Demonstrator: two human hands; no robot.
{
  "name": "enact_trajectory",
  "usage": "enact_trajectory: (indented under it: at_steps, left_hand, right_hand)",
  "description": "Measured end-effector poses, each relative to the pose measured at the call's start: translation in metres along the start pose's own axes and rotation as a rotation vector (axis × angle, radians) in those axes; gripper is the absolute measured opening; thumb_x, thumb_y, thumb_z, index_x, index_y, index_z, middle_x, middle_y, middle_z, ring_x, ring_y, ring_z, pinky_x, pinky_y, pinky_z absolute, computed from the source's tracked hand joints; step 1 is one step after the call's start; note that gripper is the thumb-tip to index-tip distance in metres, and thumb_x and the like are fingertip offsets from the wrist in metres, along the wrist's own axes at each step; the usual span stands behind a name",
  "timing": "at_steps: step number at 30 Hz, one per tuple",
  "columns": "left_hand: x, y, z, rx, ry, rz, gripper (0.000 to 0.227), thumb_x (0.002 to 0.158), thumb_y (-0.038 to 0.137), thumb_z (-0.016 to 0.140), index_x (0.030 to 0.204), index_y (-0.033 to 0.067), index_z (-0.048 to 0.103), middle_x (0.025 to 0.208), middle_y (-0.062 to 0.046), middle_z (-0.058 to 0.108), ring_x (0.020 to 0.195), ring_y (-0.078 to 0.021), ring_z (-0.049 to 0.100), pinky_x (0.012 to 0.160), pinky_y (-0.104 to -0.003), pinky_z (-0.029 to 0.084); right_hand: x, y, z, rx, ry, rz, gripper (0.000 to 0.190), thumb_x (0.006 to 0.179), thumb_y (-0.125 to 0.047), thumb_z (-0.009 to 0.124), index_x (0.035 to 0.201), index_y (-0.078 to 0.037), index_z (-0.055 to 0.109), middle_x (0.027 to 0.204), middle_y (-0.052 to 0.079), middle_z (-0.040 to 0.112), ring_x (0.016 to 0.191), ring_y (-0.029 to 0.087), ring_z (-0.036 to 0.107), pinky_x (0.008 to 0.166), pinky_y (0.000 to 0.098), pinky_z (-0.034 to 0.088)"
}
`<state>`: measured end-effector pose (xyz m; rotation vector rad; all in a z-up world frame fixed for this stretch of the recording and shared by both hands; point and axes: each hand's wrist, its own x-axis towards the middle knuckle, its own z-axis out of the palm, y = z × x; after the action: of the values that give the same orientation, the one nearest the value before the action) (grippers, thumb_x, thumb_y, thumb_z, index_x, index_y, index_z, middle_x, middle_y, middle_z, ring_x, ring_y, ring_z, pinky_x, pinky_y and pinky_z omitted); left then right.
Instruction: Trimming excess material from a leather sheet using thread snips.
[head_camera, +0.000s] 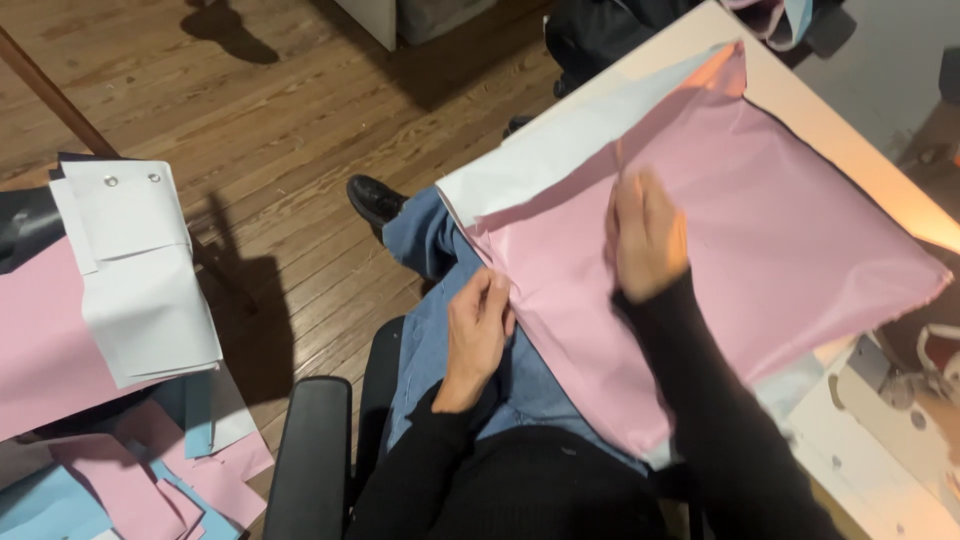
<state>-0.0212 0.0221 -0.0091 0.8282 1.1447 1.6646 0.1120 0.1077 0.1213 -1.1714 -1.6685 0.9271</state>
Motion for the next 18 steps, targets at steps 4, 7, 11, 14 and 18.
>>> enact_trajectory:
  at_steps: [4, 7, 11, 14, 18]
  left_hand:
    - [-0.012, 0.012, -0.003, -0.068, -0.053, -0.11, 0.029, 0.104, 0.023, 0.056, 0.085, 0.0018, 0.066, 0.059, 0.001, 0.053, 0.049, -0.0061, 0.046, 0.046, -0.024, 0.036]
    - [-0.014, 0.028, -0.003, 0.052, -0.018, -0.027, 0.028, 0.102, 0.02, 0.06, 0.082, 0.0003, 0.067, 0.06, 0.0, 0.055, 0.053, -0.0062, 0.048, 0.048, -0.025, 0.037]
    - [-0.024, 0.032, -0.007, 0.191, -0.016, 0.226, 0.026, 0.104, 0.017, 0.061, 0.087, -0.0035, 0.062, 0.068, -0.003, 0.054, 0.065, -0.0082, 0.046, 0.058, -0.028, 0.04]
    - [-0.021, 0.031, -0.005, 0.194, -0.036, 0.185, 0.028, 0.103, 0.017, 0.06, 0.085, -0.0036, 0.062, 0.066, -0.004, 0.054, 0.063, -0.0089, 0.045, 0.056, -0.029, 0.039]
    - [-0.02, 0.03, -0.007, 0.158, -0.049, 0.181, 0.028, 0.104, 0.018, 0.058, 0.087, -0.0035, 0.063, 0.067, -0.003, 0.053, 0.064, -0.0081, 0.044, 0.055, -0.029, 0.038]
  right_hand:
    - [-0.072, 0.005, 0.002, 0.187, -0.18, 0.458, 0.041, 0.107, -0.041, 0.04, 0.085, -0.008, 0.054, 0.056, -0.003, 0.041, 0.041, 0.007, 0.035, 0.037, 0.0247, 0.028]
    - [-0.107, 0.022, 0.014, 0.413, -0.222, 0.766, 0.042, 0.105, -0.043, 0.044, 0.083, -0.009, 0.05, 0.055, -0.005, 0.036, 0.04, 0.006, 0.026, 0.036, 0.0233, 0.02]
    - [-0.124, 0.023, 0.018, 0.483, -0.297, 0.789, 0.043, 0.105, -0.045, 0.042, 0.081, -0.009, 0.048, 0.054, -0.006, 0.031, 0.037, 0.004, 0.018, 0.033, 0.0231, 0.014]
    - [-0.122, 0.024, 0.019, 0.439, -0.273, 0.795, 0.042, 0.105, -0.043, 0.043, 0.081, -0.009, 0.048, 0.055, -0.006, 0.031, 0.039, 0.004, 0.018, 0.034, 0.023, 0.014]
    - [-0.115, 0.027, 0.025, 0.393, -0.241, 0.765, 0.042, 0.105, -0.042, 0.044, 0.08, -0.008, 0.048, 0.054, -0.005, 0.032, 0.039, 0.004, 0.019, 0.033, 0.0239, 0.015]
